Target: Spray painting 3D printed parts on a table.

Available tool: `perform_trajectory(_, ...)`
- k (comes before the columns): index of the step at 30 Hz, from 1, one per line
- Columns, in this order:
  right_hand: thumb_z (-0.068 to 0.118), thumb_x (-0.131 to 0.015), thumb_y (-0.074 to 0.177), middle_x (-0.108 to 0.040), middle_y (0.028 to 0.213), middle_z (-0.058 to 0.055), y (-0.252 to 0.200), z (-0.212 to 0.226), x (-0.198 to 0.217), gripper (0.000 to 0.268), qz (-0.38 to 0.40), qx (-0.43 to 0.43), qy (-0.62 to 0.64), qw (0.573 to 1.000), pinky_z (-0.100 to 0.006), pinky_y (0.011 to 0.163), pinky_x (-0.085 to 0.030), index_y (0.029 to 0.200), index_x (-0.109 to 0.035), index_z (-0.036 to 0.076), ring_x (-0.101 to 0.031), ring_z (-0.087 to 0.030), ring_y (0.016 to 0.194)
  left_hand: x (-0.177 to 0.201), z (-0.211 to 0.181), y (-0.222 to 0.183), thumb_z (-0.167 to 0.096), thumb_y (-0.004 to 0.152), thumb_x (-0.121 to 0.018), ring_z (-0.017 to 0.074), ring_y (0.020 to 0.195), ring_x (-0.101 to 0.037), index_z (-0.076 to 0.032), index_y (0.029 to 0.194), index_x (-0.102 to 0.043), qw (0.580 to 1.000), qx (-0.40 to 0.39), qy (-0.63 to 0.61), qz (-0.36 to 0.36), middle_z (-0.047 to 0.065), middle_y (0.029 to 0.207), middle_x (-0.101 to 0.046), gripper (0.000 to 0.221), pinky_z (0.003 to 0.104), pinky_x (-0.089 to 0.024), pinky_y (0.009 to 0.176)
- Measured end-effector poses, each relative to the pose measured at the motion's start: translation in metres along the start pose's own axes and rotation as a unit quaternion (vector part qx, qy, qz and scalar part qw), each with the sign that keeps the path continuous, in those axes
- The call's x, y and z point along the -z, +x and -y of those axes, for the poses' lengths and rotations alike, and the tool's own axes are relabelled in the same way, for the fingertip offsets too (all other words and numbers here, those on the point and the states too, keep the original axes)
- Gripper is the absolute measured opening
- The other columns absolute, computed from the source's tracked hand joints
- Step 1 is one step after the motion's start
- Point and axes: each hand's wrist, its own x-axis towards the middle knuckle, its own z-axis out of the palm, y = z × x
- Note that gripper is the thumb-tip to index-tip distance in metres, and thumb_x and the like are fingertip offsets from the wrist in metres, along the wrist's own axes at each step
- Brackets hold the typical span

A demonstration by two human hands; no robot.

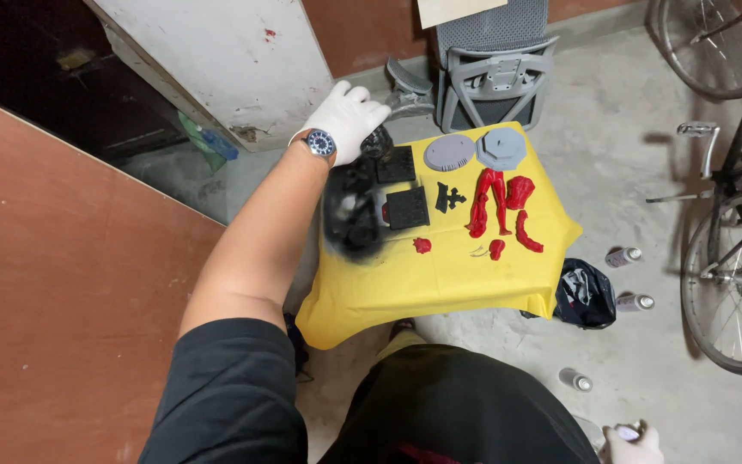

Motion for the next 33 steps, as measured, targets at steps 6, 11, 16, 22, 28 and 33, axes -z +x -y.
perform_trajectory(6,0.0,-0.087,0.074,-0.068,0.112,-0.029,0.038,-0.073,-0.054,0.083,-0.088,0.056,0.138,0.985,-0.043,0.077,-0.053,0.149,-0.055,-0.012,-0.068,-0.036,0.084,-0.078,0.014,-0.004,-0.007,0.076,-0.066,0.0266,0.11,-0.055,-0.021,0.129,-0.056,0.997,0.016,0.0,0.081,0.0,0.117,-0.07,0.056,0.044,-0.038,0.094)
perform_trajectory(11,0.006,-0.087,0.076,-0.071,0.115,-0.026,-0.045,0.034,-0.008,0.076,-0.165,0.039,0.095,0.981,-0.04,0.091,-0.051,0.147,-0.062,-0.005,-0.069,-0.035,0.099,-0.155,0.019,0.002,-0.014,0.077,-0.067,0.0258,0.117,-0.055,-0.023,0.131,-0.053,0.992,0.005,0.002,0.126,-0.001,0.123,-0.068,0.057,0.047,-0.034,0.102)
perform_trajectory(16,0.023,-0.074,0.082,-0.047,0.152,-0.028,-0.105,0.163,0.033,0.085,-0.051,-0.004,0.042,0.998,-0.05,0.112,-0.03,0.157,-0.042,-0.001,-0.044,-0.042,0.138,-0.223,0.025,0.021,-0.013,0.073,-0.074,0.0259,0.122,-0.05,-0.02,0.143,-0.047,0.986,-0.019,-0.047,0.162,0.0,0.133,-0.062,0.075,0.049,-0.033,0.11)
perform_trajectory(22,0.018,-0.076,0.085,-0.048,0.149,-0.027,-0.144,0.224,0.016,0.081,-0.094,0.061,0.091,0.99,-0.045,0.112,-0.03,0.154,-0.042,-0.009,-0.046,-0.036,0.136,-0.281,0.027,0.045,-0.013,0.076,-0.067,0.0258,0.118,-0.051,-0.021,0.145,-0.049,0.989,-0.096,-0.046,0.098,-0.003,0.127,-0.064,0.072,0.045,-0.035,0.102)
perform_trajectory(28,0.014,-0.076,0.086,-0.047,0.149,-0.028,-0.175,0.249,0.017,0.08,-0.105,0.093,0.067,0.988,-0.048,0.111,-0.032,0.154,-0.042,-0.01,-0.046,-0.039,0.134,-0.296,0.027,0.063,-0.016,0.081,-0.065,0.0254,0.122,-0.049,-0.02,0.15,-0.043,0.98,-0.15,-0.051,0.12,-0.003,0.136,-0.058,0.073,0.049,-0.03,0.114)
perform_trajectory(33,0.015,-0.076,0.087,-0.048,0.147,-0.029,-0.188,0.263,0.022,0.079,-0.118,0.071,0.06,0.989,-0.05,0.11,-0.033,0.154,-0.043,-0.009,-0.047,-0.041,0.132,-0.298,0.028,0.065,-0.017,0.08,-0.067,0.0237,0.123,-0.047,-0.02,0.152,-0.041,0.977,-0.177,-0.028,0.116,-0.005,0.138,-0.057,0.076,0.048,-0.03,0.113)
